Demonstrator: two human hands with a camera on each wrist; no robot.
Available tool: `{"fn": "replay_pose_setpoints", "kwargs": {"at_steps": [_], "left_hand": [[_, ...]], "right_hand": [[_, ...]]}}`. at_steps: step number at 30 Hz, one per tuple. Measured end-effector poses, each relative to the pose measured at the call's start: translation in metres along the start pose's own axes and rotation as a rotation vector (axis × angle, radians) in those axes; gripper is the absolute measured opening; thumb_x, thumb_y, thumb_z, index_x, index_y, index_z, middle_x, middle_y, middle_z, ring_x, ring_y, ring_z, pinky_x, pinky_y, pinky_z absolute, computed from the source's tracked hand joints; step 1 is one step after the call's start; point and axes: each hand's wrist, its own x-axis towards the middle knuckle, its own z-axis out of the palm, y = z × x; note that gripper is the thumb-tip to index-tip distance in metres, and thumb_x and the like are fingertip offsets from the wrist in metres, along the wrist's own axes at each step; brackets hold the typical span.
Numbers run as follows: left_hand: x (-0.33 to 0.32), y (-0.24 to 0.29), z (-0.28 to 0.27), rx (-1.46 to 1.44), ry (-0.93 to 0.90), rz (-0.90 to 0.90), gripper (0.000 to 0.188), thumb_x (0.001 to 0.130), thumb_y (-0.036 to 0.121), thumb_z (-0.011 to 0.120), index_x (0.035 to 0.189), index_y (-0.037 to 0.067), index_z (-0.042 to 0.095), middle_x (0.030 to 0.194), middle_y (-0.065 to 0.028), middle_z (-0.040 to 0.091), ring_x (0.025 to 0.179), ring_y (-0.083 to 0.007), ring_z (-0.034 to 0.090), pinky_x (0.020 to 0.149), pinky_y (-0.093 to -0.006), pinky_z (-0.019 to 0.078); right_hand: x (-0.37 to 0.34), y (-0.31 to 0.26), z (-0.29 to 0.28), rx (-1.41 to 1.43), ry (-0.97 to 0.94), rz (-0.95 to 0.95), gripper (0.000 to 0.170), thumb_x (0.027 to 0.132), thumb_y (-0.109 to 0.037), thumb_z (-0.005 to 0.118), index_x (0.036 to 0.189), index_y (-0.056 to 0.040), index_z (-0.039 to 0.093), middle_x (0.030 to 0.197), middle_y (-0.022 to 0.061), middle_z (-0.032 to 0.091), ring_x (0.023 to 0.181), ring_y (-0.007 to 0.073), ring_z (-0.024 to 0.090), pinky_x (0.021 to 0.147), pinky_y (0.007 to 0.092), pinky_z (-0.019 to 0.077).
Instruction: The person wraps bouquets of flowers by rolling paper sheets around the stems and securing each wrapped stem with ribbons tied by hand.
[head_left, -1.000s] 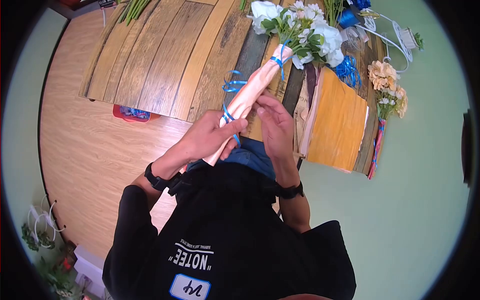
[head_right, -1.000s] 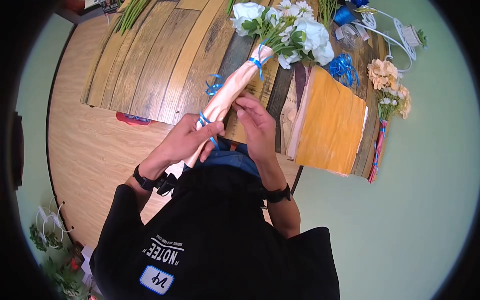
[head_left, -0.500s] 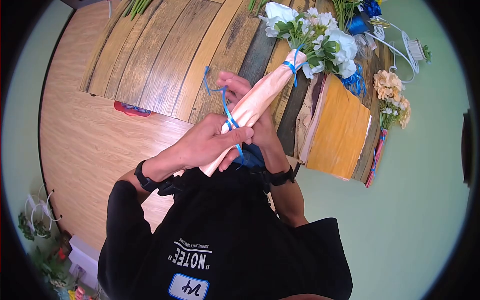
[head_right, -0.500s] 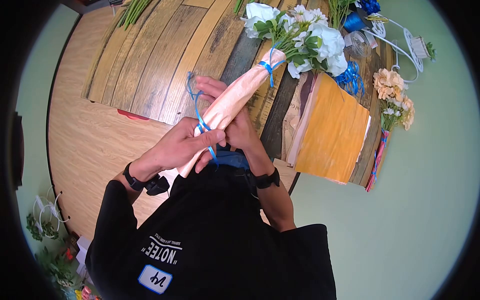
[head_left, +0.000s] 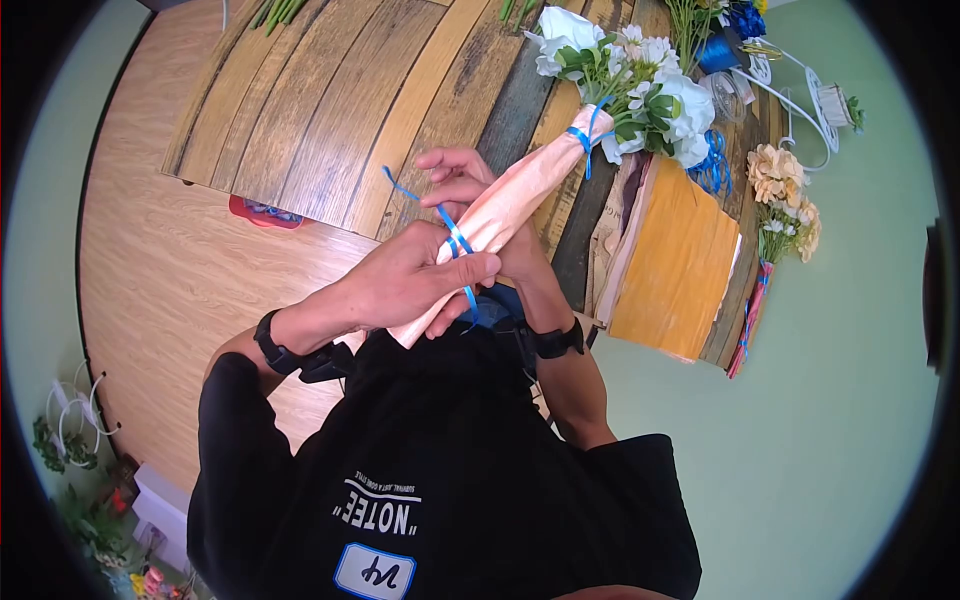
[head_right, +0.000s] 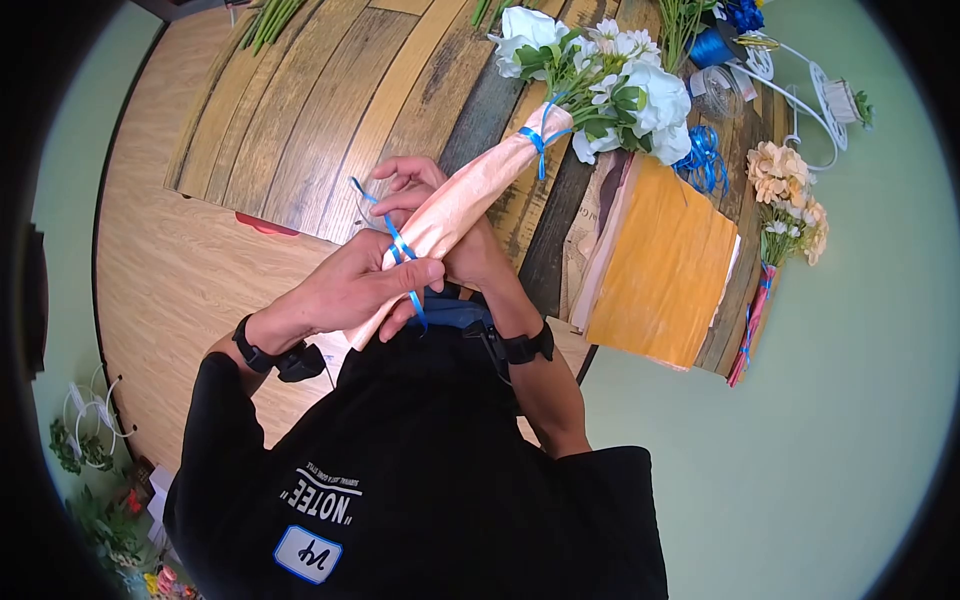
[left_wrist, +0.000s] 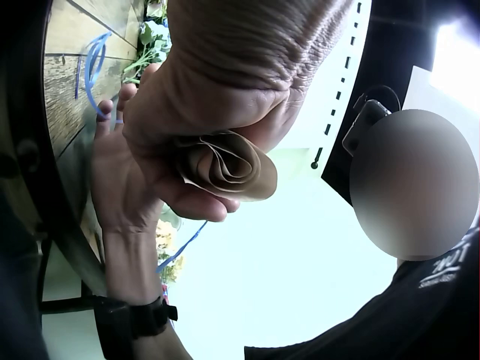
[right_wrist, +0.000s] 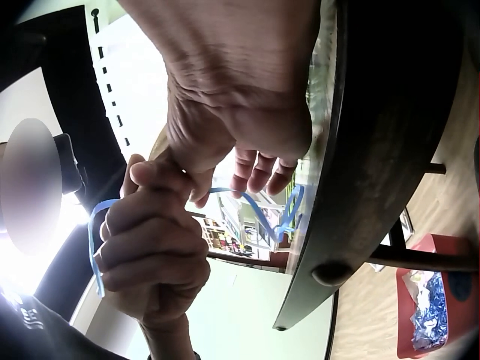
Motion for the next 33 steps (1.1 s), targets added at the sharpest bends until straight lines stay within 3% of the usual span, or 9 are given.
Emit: {"fn": "replay_pose_setpoints", "kwargs": {"at_steps": [2,4,7,8,12,15,17,25,33], "left_hand": [[0.0,0.0,-0.001,0.031,0.0,0.006,0.04,0.103,0.039,0.058,0.092,0.002,0.066,0.052,-0.001,0.056,0.042,-0.0102,0.056,0.039,-0.0241,0.0411],[0.0,0.001,-0.003,0.043,0.006,0.01,0.039,0.103,0.039,0.058,0.092,0.002,0.066,0.052,-0.0009,0.056,0.042,-0.0101,0.056,0.039,-0.0242,0.0414],[-0.002,0.004,-0.006,0.062,0.023,0.002,0.039,0.103,0.038,0.059,0.091,0.001,0.066,0.053,-0.001,0.056,0.042,-0.0099,0.056,0.039,-0.0245,0.0422],[-0.002,0.004,-0.008,0.089,0.03,-0.022,0.039,0.103,0.038,0.059,0.091,0.001,0.066,0.053,-0.0011,0.056,0.042,-0.0098,0.056,0.039,-0.0245,0.0424],[-0.002,0.004,-0.012,0.151,0.036,-0.052,0.04,0.102,0.038,0.06,0.089,0.0,0.065,0.053,-0.0014,0.057,0.043,-0.01,0.057,0.039,-0.0249,0.0425],[-0.003,0.011,-0.013,0.207,0.035,-0.073,0.04,0.102,0.038,0.06,0.089,0.0,0.065,0.053,-0.0018,0.057,0.043,-0.0103,0.058,0.04,-0.0254,0.043],[-0.005,0.015,-0.014,0.244,0.039,-0.088,0.041,0.102,0.038,0.06,0.089,-0.001,0.064,0.052,-0.002,0.057,0.043,-0.0104,0.058,0.04,-0.0257,0.0433],[-0.004,0.026,-0.023,0.432,0.078,-0.129,0.036,0.104,0.032,0.057,0.091,-0.001,0.063,0.057,-0.0023,0.059,0.048,-0.0116,0.061,0.043,-0.0278,0.0477],[0.004,0.015,-0.028,0.271,0.104,-0.037,0.036,0.103,0.032,0.059,0.096,-0.003,0.061,0.058,-0.0023,0.058,0.047,-0.0102,0.058,0.044,-0.0253,0.0457]], "right_hand": [[-0.003,0.0,0.0,-0.111,-0.025,-0.059,0.03,0.082,-0.013,0.073,0.111,-0.0061,0.073,0.134,0.0112,0.054,0.098,0.0149,0.057,0.087,0.0291,0.049],[-0.008,-0.004,0.004,0.132,0.055,0.1,0.028,0.08,-0.007,0.074,0.108,-0.0031,0.071,0.13,0.0127,0.057,0.095,0.0157,0.063,0.084,0.0309,0.0528],[-0.011,-0.011,0.007,0.12,0.127,0.146,0.025,0.08,0.0,0.074,0.105,-0.0004,0.07,0.123,0.0134,0.062,0.095,0.0182,0.066,0.081,0.0317,0.0553],[-0.014,-0.012,0.008,0.172,0.16,0.213,0.034,0.076,-0.017,0.081,0.105,-0.0006,0.072,0.122,0.0147,0.064,0.109,0.021,0.061,0.091,0.0365,0.0514],[-0.02,-0.011,0.009,0.118,0.178,0.177,0.027,0.08,-0.01,0.077,0.105,-0.0015,0.072,0.113,0.0124,0.068,0.113,0.0206,0.061,0.092,0.0357,0.0511],[-0.024,-0.019,0.009,0.102,0.24,0.219,0.019,0.085,-0.003,0.072,0.104,-0.001,0.072,0.108,0.0095,0.07,0.105,0.0172,0.064,0.09,0.0346,0.0526],[-0.034,-0.02,0.005,0.044,0.197,0.437,0.013,0.091,-0.003,0.068,0.102,0.0002,0.073,0.108,0.0069,0.069,0.09,0.0128,0.067,0.081,0.0314,0.0557],[-0.036,-0.046,0.007,-0.076,0.248,0.396,0.011,0.091,-0.008,0.071,0.097,0.0007,0.074,0.089,0.007,0.071,0.088,0.013,0.063,0.078,0.029,0.0513],[-0.053,-0.045,0.021,-0.109,0.237,0.364,0.014,0.093,-0.013,0.072,0.094,0.0005,0.075,0.081,0.007,0.07,0.077,0.013,0.061,0.072,0.0282,0.0499]]}}
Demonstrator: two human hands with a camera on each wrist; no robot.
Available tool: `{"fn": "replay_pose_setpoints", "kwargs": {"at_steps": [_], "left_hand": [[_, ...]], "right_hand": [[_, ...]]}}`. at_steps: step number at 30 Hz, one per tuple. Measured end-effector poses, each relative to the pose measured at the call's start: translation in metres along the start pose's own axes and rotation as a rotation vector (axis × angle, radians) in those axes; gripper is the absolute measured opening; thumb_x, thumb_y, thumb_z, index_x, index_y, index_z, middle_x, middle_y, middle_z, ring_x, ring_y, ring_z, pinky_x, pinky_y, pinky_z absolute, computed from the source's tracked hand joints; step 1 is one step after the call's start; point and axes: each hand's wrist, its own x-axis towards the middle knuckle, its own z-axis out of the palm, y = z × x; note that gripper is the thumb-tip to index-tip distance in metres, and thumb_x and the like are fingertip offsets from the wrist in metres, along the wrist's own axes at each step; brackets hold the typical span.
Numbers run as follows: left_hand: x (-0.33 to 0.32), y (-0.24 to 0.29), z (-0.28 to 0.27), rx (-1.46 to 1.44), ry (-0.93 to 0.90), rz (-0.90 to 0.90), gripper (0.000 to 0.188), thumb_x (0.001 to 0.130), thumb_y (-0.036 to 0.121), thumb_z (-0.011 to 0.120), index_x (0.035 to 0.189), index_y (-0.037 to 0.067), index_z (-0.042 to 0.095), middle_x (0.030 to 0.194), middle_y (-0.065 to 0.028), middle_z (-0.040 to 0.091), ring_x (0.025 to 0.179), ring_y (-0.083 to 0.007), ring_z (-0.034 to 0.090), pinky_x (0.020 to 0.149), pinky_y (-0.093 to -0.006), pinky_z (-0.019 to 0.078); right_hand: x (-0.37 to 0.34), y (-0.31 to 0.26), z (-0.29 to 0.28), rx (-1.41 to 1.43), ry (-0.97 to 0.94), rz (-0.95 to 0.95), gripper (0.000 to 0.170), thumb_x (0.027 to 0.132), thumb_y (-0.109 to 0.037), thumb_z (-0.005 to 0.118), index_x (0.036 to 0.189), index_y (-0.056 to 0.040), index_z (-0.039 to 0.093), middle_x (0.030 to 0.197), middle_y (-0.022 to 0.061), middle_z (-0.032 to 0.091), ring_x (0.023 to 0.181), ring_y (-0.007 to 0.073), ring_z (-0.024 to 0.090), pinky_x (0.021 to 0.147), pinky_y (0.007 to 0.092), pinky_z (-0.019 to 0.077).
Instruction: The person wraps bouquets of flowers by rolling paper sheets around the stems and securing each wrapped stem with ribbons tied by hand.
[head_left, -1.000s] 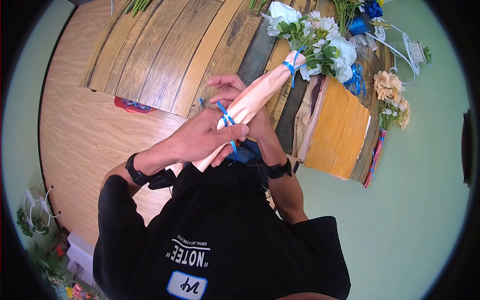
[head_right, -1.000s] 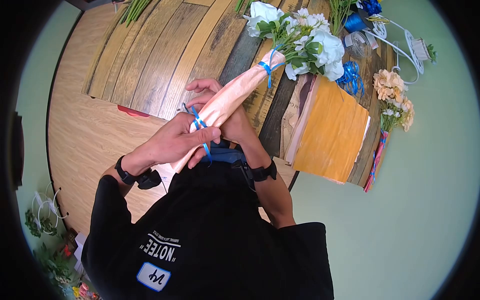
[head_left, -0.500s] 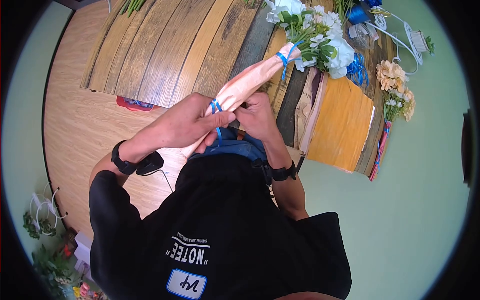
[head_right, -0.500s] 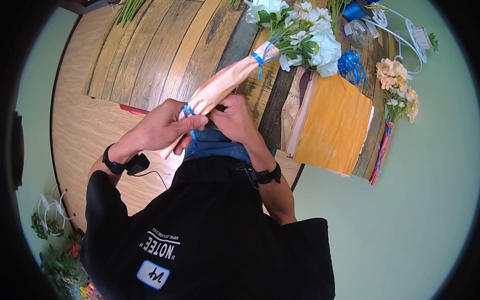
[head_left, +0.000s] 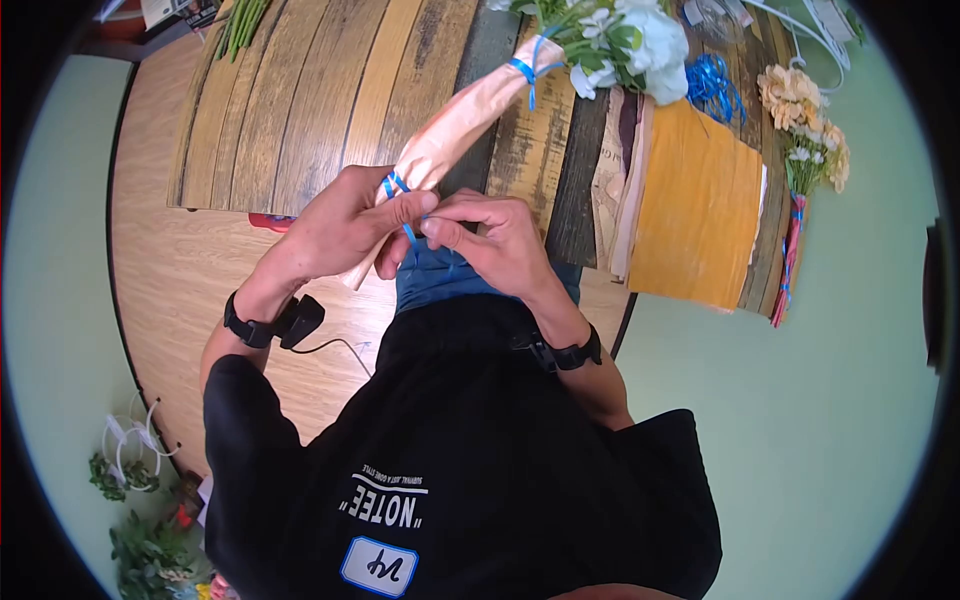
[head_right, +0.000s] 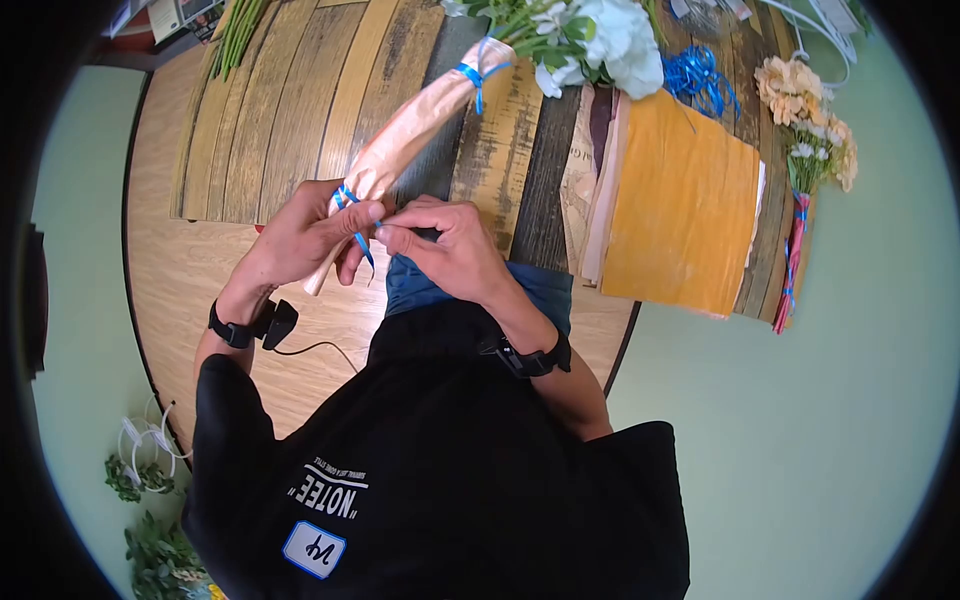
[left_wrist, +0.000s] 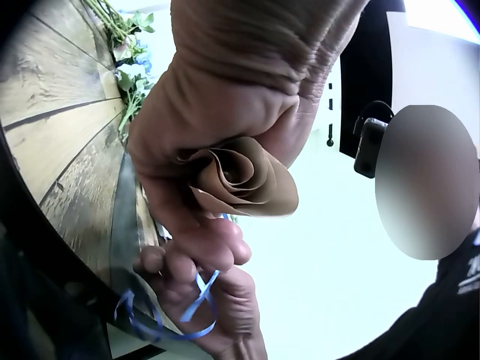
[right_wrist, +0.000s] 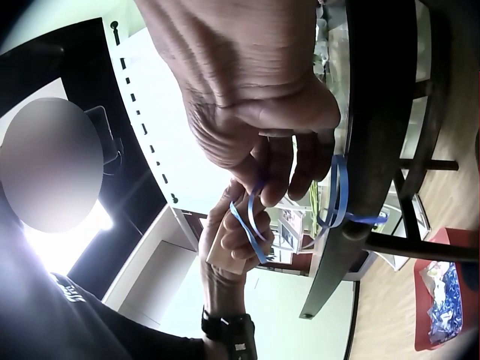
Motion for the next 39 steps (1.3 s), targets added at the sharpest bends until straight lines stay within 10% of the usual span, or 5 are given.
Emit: {"fn": "replay_pose_setpoints", "kwargs": {"at_steps": [11,23,39], "left_hand": [[0.018,-0.017,0.007,-0.01,-0.004,0.051,0.035,0.102,0.033,0.062,0.098,-0.002,0.059,0.06,-0.0013,0.058,0.049,-0.0094,0.058,0.045,-0.0249,0.0455],[0.02,-0.019,0.017,0.253,0.027,0.07,0.03,0.102,0.025,0.062,0.109,-0.004,0.055,0.063,-0.005,0.06,0.052,-0.0119,0.061,0.049,-0.028,0.0485],[0.03,-0.05,0.026,0.665,0.21,0.353,0.018,0.095,0.012,0.058,0.1,-0.004,0.056,0.069,-0.0245,0.064,0.067,-0.0425,0.065,0.059,-0.0463,0.0496]], "right_hand": [[-0.021,-0.001,-0.019,0.456,0.023,0.223,0.023,0.097,-0.018,0.07,0.098,0.0045,0.075,0.075,0.0054,0.068,0.066,0.0089,0.061,0.059,0.0241,0.0501],[-0.011,-0.019,-0.016,0.302,0.002,0.283,0.021,0.096,-0.017,0.07,0.096,0.0032,0.075,0.071,0.0035,0.066,0.06,0.0068,0.059,0.053,0.0222,0.0468],[0.005,-0.053,-0.022,0.292,-0.137,0.307,0.021,0.097,-0.016,0.069,0.099,0.0039,0.073,0.073,0.006,0.067,0.059,0.0094,0.063,0.055,0.0212,0.0484]]}}
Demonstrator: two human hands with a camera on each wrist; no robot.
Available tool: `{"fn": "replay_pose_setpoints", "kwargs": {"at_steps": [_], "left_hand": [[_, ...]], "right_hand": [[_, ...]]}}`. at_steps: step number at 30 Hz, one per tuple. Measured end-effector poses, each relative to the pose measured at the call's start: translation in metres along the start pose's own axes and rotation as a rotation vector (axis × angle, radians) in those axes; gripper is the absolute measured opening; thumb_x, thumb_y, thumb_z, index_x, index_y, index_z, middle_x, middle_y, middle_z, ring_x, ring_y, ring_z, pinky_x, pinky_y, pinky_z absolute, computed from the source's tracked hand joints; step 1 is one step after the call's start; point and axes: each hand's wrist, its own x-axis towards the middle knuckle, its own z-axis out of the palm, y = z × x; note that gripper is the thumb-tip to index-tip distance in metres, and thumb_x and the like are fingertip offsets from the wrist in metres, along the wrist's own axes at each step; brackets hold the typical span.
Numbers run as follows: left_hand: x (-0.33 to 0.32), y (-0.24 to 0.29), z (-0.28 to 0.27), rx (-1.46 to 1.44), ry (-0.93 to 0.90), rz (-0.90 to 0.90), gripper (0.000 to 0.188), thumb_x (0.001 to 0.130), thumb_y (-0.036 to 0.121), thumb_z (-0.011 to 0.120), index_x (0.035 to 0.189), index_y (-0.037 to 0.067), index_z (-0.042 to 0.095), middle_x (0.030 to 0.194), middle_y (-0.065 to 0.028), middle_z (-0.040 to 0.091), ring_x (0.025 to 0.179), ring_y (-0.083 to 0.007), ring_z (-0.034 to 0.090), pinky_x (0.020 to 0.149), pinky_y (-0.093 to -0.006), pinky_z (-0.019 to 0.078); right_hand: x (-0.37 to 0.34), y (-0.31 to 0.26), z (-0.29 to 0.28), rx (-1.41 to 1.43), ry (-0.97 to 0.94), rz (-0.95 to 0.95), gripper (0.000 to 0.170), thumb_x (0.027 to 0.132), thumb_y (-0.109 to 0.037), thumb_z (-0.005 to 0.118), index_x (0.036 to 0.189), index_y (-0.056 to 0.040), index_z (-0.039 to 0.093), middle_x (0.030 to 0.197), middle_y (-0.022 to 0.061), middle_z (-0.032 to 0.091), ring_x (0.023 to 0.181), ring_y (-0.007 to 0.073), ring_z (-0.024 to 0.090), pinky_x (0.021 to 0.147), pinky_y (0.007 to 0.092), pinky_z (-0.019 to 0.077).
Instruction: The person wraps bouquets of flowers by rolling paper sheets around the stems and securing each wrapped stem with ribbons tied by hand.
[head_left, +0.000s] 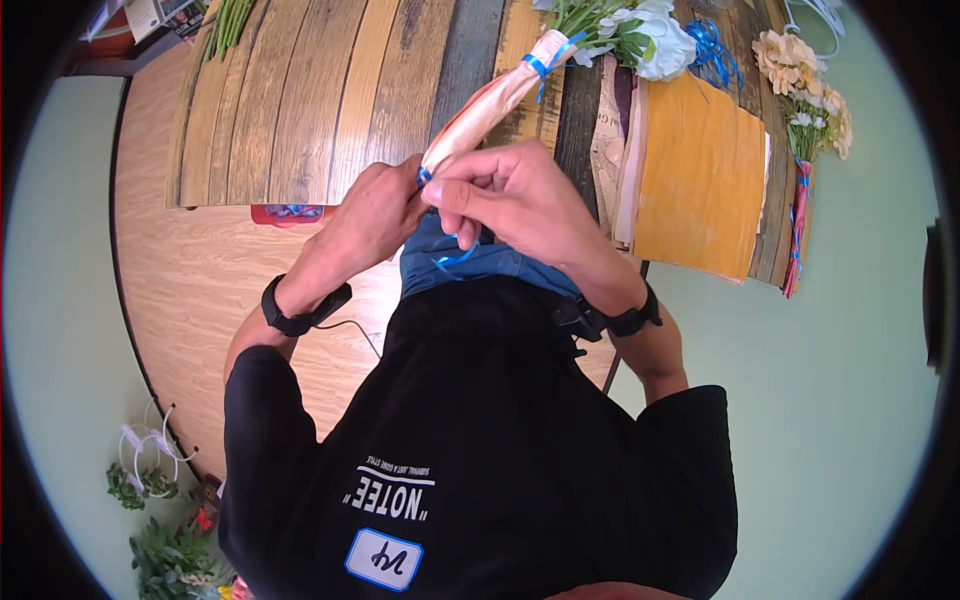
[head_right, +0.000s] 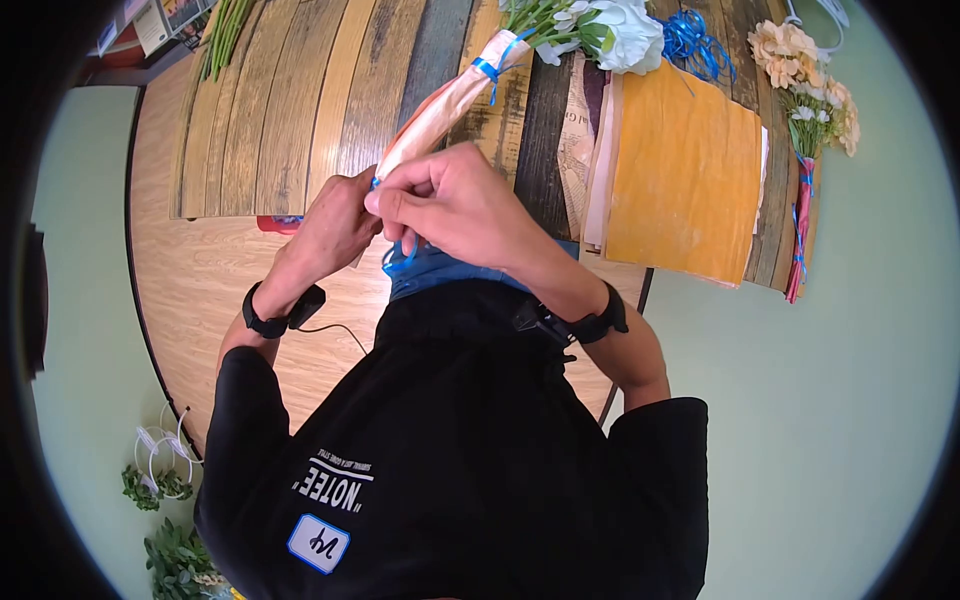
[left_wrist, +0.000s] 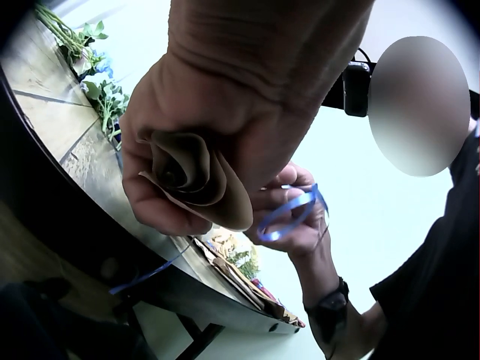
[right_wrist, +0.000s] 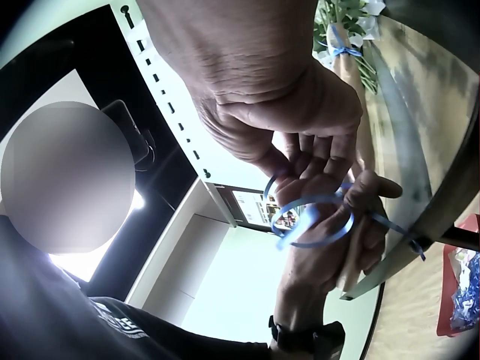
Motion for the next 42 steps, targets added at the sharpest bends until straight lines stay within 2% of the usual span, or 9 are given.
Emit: {"fn": "replay_pose_setpoints", "kwargs": {"at_steps": [5,9,12,15,20,22,28,38,42], "left_hand": [[-0.004,0.002,0.006,-0.06,0.006,0.075,0.012,0.09,0.008,0.06,0.094,-0.002,0.059,0.07,-0.0246,0.064,0.07,-0.0445,0.065,0.061,-0.0501,0.0501],[-0.008,0.001,0.021,0.227,0.178,0.125,0.019,0.091,0.01,0.068,0.104,-0.002,0.062,0.104,-0.0206,0.067,0.083,-0.0369,0.064,0.068,-0.044,0.0515],[-0.005,0.008,0.025,0.34,0.207,0.026,0.024,0.095,0.021,0.067,0.102,-0.003,0.063,0.068,-0.0197,0.064,0.061,-0.0388,0.065,0.054,-0.0472,0.0495],[-0.006,0.01,0.032,0.4,0.261,0.033,0.026,0.097,0.023,0.065,0.1,-0.003,0.063,0.054,-0.0189,0.058,0.05,-0.0399,0.061,0.047,-0.0482,0.0474],[-0.006,0.011,0.037,0.395,0.332,0.026,0.041,0.097,0.024,0.065,0.12,-0.008,0.053,0.054,-0.0207,0.058,0.051,-0.0401,0.062,0.046,-0.0481,0.0477],[-0.006,0.015,0.036,0.397,0.363,-0.051,0.065,0.096,0.025,0.066,0.141,-0.01,0.035,0.055,-0.0201,0.059,0.052,-0.0404,0.063,0.046,-0.0483,0.0479],[-0.007,0.016,0.042,0.314,0.442,-0.123,0.088,0.094,0.023,0.069,0.153,-0.01,0.011,0.06,-0.0216,0.062,0.052,-0.0419,0.063,0.046,-0.049,0.0469],[-0.004,0.008,0.053,0.382,0.514,0.051,0.09,0.093,0.017,0.07,0.156,-0.005,0.009,0.064,-0.0201,0.064,0.055,-0.0371,0.065,0.049,-0.0442,0.0479],[-0.006,0.008,0.052,0.43,0.468,0.017,0.076,0.093,0.015,0.068,0.153,-0.003,0.025,0.064,-0.0183,0.064,0.055,-0.035,0.065,0.049,-0.0429,0.0479]], "right_hand": [[0.014,-0.035,0.005,0.036,-0.101,-0.001,0.022,0.096,-0.016,0.069,0.095,0.0048,0.073,0.074,0.0084,0.069,0.057,0.0114,0.064,0.053,0.0221,0.0497],[0.039,-0.059,0.013,0.061,-0.083,0.013,0.02,0.093,-0.012,0.069,0.088,0.0069,0.073,0.076,0.0107,0.072,0.058,0.0123,0.065,0.052,0.0241,0.0507],[0.062,-0.061,0.013,0.018,-0.064,-0.034,0.019,0.091,-0.015,0.07,0.085,0.0035,0.074,0.077,0.0107,0.072,0.061,0.0149,0.068,0.055,0.0261,0.0522],[0.088,-0.055,0.013,0.048,-0.045,-0.064,0.018,0.092,-0.015,0.069,0.086,0.0019,0.073,0.079,0.0112,0.072,0.064,0.0184,0.07,0.059,0.0289,0.0541],[0.128,-0.034,0.01,0.183,0.003,-0.004,0.025,0.097,-0.018,0.063,0.084,0.003,0.068,0.074,0.0085,0.066,0.064,0.0175,0.064,0.061,0.0303,0.0534],[0.135,-0.026,0.008,0.181,0.036,-0.001,0.024,0.097,-0.017,0.063,0.085,0.0026,0.069,0.074,0.0087,0.066,0.063,0.0174,0.063,0.06,0.0307,0.053],[0.135,-0.018,0.0,0.094,0.149,-0.057,0.019,0.093,-0.015,0.068,0.09,0.0035,0.071,0.081,0.0127,0.072,0.069,0.0207,0.072,0.061,0.031,0.0553],[0.145,-0.01,0.014,-0.001,0.14,0.063,0.021,0.092,-0.016,0.069,0.09,0.0052,0.071,0.079,0.0124,0.072,0.065,0.019,0.071,0.056,0.028,0.0559],[0.154,-0.007,0.025,-0.091,0.074,0.169,0.023,0.093,-0.015,0.068,0.091,0.0085,0.069,0.086,0.0157,0.073,0.069,0.0229,0.073,0.058,0.0314,0.058]]}}
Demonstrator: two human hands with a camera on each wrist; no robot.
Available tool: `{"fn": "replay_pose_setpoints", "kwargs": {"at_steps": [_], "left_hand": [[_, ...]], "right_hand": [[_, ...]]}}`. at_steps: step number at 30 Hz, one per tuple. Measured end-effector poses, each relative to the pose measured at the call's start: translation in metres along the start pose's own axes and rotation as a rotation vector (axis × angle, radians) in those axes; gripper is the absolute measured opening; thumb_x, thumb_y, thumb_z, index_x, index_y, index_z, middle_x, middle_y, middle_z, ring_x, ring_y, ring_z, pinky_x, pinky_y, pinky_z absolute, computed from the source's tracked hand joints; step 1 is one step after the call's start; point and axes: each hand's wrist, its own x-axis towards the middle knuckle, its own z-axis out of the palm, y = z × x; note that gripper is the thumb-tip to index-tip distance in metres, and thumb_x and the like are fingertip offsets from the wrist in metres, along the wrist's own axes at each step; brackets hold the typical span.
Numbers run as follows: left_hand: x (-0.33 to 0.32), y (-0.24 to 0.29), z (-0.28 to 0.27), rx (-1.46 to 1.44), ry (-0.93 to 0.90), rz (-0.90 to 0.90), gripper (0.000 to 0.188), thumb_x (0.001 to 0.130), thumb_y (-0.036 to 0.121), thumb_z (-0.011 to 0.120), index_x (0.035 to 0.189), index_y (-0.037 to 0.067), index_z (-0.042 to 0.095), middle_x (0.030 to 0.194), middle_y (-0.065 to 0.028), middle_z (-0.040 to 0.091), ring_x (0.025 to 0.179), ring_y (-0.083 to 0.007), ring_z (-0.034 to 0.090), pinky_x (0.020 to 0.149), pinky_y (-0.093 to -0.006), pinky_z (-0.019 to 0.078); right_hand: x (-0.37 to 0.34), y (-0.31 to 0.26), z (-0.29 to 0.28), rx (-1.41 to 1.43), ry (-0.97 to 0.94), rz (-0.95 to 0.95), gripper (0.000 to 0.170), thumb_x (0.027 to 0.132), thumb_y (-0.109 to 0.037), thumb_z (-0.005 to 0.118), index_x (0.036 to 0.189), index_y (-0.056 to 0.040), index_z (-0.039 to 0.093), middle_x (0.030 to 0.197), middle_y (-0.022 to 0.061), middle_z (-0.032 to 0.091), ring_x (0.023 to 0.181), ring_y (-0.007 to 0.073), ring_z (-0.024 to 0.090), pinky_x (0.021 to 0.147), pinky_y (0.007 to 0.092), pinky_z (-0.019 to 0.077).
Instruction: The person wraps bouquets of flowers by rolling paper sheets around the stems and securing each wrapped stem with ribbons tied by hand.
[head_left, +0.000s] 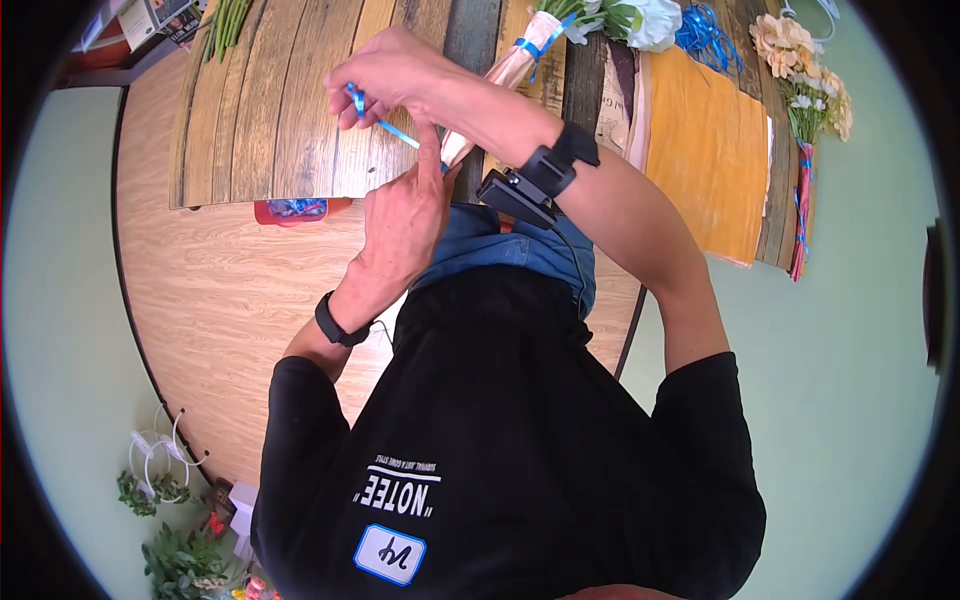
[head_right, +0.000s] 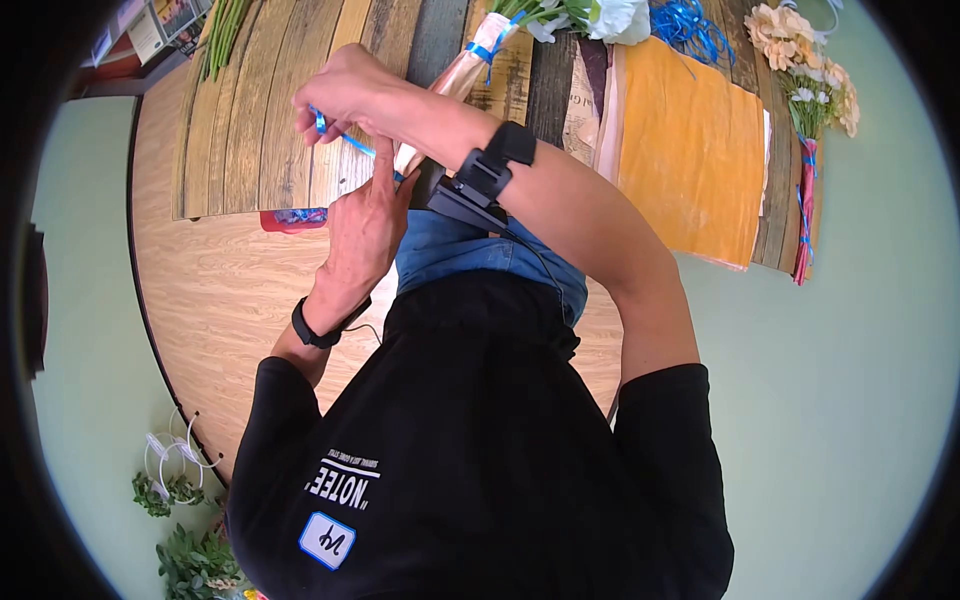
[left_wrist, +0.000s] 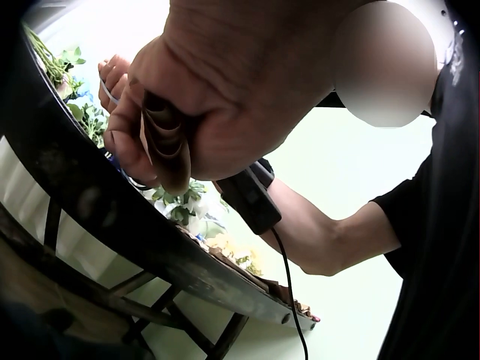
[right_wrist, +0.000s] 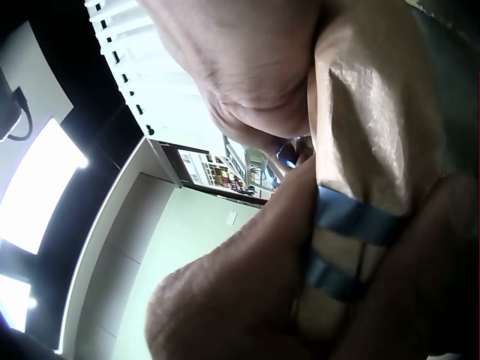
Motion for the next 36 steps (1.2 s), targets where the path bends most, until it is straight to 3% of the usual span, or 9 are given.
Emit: {"fn": "replay_pose_setpoints", "kwargs": {"at_steps": [4,8,11,14,23,25,27,29,36], "left_hand": [[-0.003,-0.002,-0.003,-0.135,-0.043,-0.015,0.057,0.096,0.015,0.065,0.146,-0.001,0.042,0.063,-0.0165,0.063,0.053,-0.0348,0.063,0.048,-0.0431,0.0462],[0.001,-0.007,-0.02,-0.275,-0.148,-0.083,0.053,0.095,0.014,0.066,0.141,-0.002,0.046,0.062,-0.0181,0.062,0.055,-0.0371,0.064,0.051,-0.045,0.0473],[0.006,-0.015,-0.032,-0.456,-0.143,-0.134,0.037,0.098,0.017,0.064,0.13,0.0,0.056,0.058,-0.0137,0.06,0.048,-0.0286,0.06,0.049,-0.0415,0.0446],[0.014,-0.016,-0.053,-0.762,-0.307,-0.439,0.027,0.1,0.023,0.064,0.11,-0.002,0.065,0.057,-0.0008,0.053,0.051,-0.0059,0.047,0.046,-0.0272,0.0372],[0.035,-0.025,-0.09,-1.181,-0.38,-0.586,0.023,0.1,0.022,0.066,0.104,-0.001,0.064,0.059,0.0024,0.051,0.042,-0.0034,0.04,0.038,-0.0213,0.0282],[0.036,-0.03,-0.094,-1.262,-0.394,-0.622,0.022,0.1,0.021,0.065,0.104,-0.001,0.064,0.058,0.0013,0.05,0.042,-0.0035,0.039,0.037,-0.0214,0.0269],[0.036,-0.036,-0.096,-1.253,-0.398,-0.623,0.026,0.101,0.022,0.063,0.109,-0.002,0.063,0.057,0.0021,0.047,0.041,-0.0035,0.036,0.036,-0.0208,0.0251],[0.036,-0.041,-0.097,-1.246,-0.404,-0.631,0.029,0.102,0.023,0.061,0.115,-0.004,0.062,0.055,0.0028,0.043,0.04,-0.0035,0.033,0.035,-0.0202,0.0232],[0.041,-0.043,-0.098,-1.462,-0.462,-0.646,0.044,0.103,0.022,0.059,0.135,-0.008,0.053,0.054,0.0041,0.039,0.038,-0.0026,0.031,0.033,-0.0208,0.0217]], "right_hand": [[0.004,0.004,0.004,-0.009,-0.052,0.012,0.032,0.097,-0.022,0.066,0.094,0.0097,0.069,0.089,0.0161,0.073,0.07,0.0227,0.074,0.063,0.0314,0.0594],[-0.052,-0.019,-0.006,-0.061,0.093,-0.584,0.039,0.1,-0.031,0.063,0.094,0.0069,0.07,0.084,0.0148,0.073,0.071,0.0189,0.073,0.063,0.0291,0.0606],[-0.129,-0.024,-0.034,-0.066,0.135,-0.434,0.039,0.102,-0.03,0.06,0.098,0.0065,0.071,0.09,0.0145,0.074,0.077,0.0184,0.074,0.07,0.0291,0.0594],[-0.149,0.03,-0.054,0.03,0.2,-0.357,0.032,0.102,-0.024,0.06,0.103,0.0062,0.07,0.092,0.0136,0.074,0.08,0.0174,0.073,0.074,0.0288,0.059],[-0.099,0.078,-0.018,-0.016,0.292,-0.63,0.03,0.102,-0.013,0.058,0.124,0.0065,0.06,0.114,0.0116,0.069,0.113,0.0197,0.063,0.097,0.0353,0.0505],[-0.089,0.073,-0.017,0.172,-0.034,-0.6,0.03,0.103,-0.016,0.057,0.124,0.0058,0.061,0.113,0.0109,0.069,0.113,0.0209,0.064,0.095,0.0354,0.051],[-0.083,0.074,-0.016,0.233,-0.054,-0.649,0.033,0.103,-0.02,0.058,0.123,0.0058,0.062,0.109,0.0104,0.07,0.105,0.0211,0.067,0.089,0.0345,0.0536],[-0.083,0.073,-0.016,0.432,-0.211,-0.424,0.035,0.104,-0.024,0.058,0.12,0.006,0.064,0.105,0.0101,0.07,0.092,0.0167,0.069,0.083,0.032,0.0546],[-0.082,0.082,-0.022,0.552,-0.251,-0.237,0.031,0.098,-0.027,0.068,0.105,0.0027,0.071,0.079,0.0041,0.067,0.063,0.0083,0.058,0.061,0.0235,0.0487]]}}
